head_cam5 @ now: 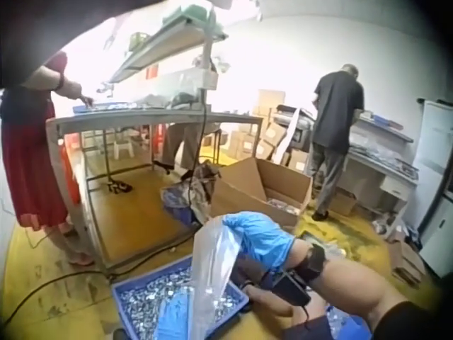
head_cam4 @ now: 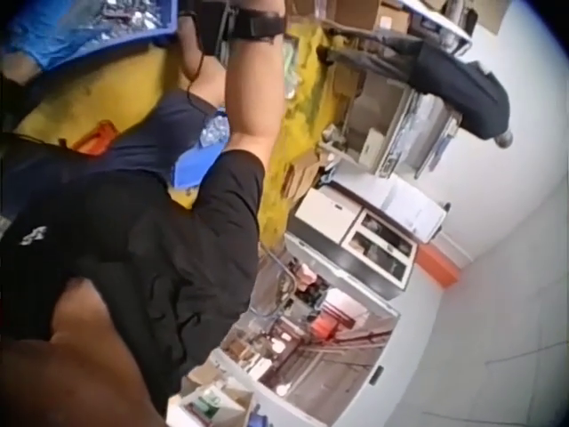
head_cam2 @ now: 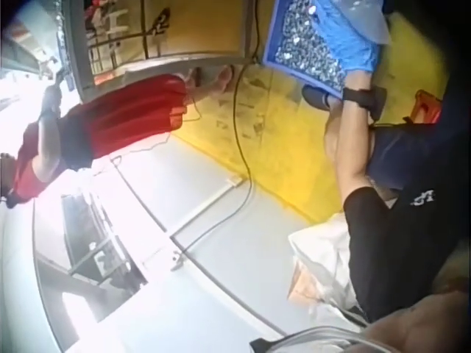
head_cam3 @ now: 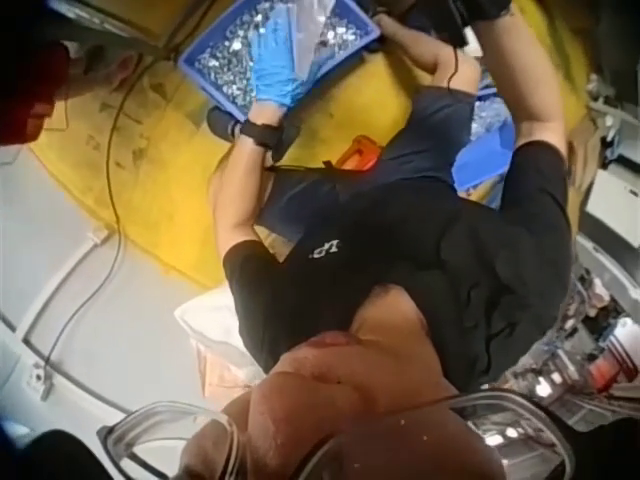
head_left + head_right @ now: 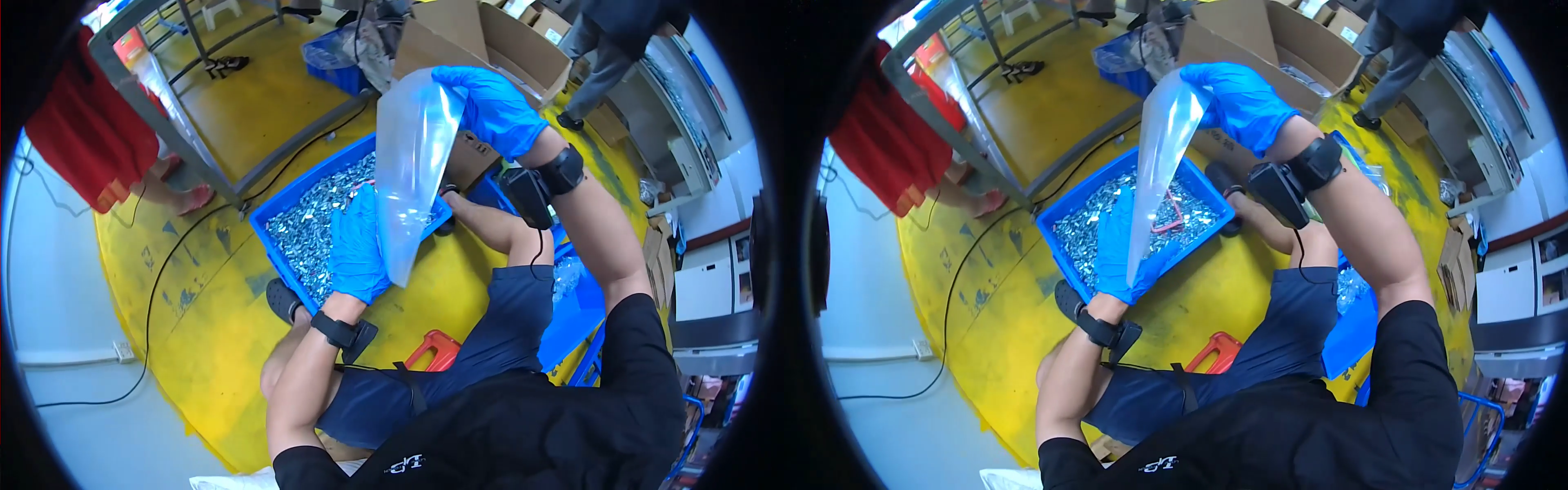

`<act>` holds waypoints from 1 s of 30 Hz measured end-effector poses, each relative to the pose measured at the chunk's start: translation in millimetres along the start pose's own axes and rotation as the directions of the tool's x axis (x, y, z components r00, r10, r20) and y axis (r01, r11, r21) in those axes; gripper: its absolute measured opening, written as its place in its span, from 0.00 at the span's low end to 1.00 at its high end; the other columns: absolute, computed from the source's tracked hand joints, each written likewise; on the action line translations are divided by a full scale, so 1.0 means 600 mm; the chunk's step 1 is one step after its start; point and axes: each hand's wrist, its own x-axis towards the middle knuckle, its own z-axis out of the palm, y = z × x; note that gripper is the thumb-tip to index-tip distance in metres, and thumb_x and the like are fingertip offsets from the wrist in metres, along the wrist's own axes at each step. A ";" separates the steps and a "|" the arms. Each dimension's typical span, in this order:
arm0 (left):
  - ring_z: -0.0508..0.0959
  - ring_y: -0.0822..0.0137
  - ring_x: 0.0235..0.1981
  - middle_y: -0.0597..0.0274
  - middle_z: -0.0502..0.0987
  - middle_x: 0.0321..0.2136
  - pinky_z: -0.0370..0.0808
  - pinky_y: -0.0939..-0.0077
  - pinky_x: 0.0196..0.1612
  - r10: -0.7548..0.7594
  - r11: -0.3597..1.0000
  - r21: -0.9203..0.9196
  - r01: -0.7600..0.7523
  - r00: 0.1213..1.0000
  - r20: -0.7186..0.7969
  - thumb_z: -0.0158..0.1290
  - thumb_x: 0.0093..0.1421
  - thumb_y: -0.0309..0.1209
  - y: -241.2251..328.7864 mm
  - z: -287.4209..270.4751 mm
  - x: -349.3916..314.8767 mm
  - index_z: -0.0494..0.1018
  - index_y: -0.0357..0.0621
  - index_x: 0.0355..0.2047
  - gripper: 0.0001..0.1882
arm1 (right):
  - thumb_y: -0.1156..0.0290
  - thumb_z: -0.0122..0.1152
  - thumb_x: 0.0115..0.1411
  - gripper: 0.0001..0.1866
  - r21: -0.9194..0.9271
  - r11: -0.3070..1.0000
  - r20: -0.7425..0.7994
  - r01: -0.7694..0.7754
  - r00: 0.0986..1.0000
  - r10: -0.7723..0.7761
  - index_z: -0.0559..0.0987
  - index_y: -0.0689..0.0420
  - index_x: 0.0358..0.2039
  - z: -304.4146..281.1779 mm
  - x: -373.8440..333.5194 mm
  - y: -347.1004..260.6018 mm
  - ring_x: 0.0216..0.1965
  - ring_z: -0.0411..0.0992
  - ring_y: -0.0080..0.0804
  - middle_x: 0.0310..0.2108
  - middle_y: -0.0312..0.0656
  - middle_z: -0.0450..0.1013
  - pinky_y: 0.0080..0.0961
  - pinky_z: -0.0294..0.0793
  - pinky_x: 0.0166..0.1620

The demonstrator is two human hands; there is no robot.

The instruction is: The person scoops metal parts from a blue bin into a red tray, pours them into a plastic bag, and then seals the bag before repeating the process.

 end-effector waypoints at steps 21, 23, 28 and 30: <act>0.73 0.69 0.19 0.57 0.74 0.18 0.68 0.76 0.24 -0.391 0.817 -0.201 0.540 0.776 0.496 0.52 0.46 0.37 -0.039 0.005 -0.023 0.74 0.37 0.25 0.14 | 0.53 0.53 0.47 0.20 -0.749 0.660 0.089 -0.061 0.977 0.191 0.77 0.59 0.21 0.118 -0.066 0.259 0.19 0.68 0.28 0.17 0.42 0.71 0.21 0.66 0.24; 0.73 0.69 0.19 0.58 0.74 0.19 0.68 0.75 0.25 -0.365 0.785 -0.263 0.561 0.762 0.536 0.52 0.47 0.37 -0.037 0.007 -0.022 0.74 0.37 0.26 0.14 | 0.54 0.51 0.47 0.18 -0.824 0.531 0.200 0.198 0.978 -0.055 0.77 0.57 0.18 0.095 -0.062 0.294 0.19 0.67 0.37 0.18 0.45 0.71 0.27 0.65 0.25; 0.71 0.68 0.19 0.61 0.72 0.19 0.66 0.76 0.24 -0.263 0.336 -0.619 0.710 0.702 0.662 0.51 0.49 0.39 -0.032 -0.016 -0.017 0.71 0.38 0.24 0.15 | 0.57 0.53 0.46 0.16 -0.506 0.856 -0.071 0.105 0.984 -0.163 0.77 0.58 0.18 0.086 -0.072 0.303 0.19 0.68 0.35 0.17 0.45 0.71 0.27 0.65 0.25; 0.68 0.73 0.18 0.65 0.70 0.16 0.65 0.80 0.24 -0.295 0.171 -0.554 0.815 0.579 0.760 0.51 0.50 0.39 -0.031 -0.024 -0.011 0.70 0.37 0.20 0.15 | 0.62 0.55 0.47 0.13 -0.389 0.912 -0.151 -0.128 0.986 0.074 0.77 0.60 0.21 0.096 -0.078 0.292 0.20 0.68 0.25 0.19 0.40 0.71 0.21 0.66 0.23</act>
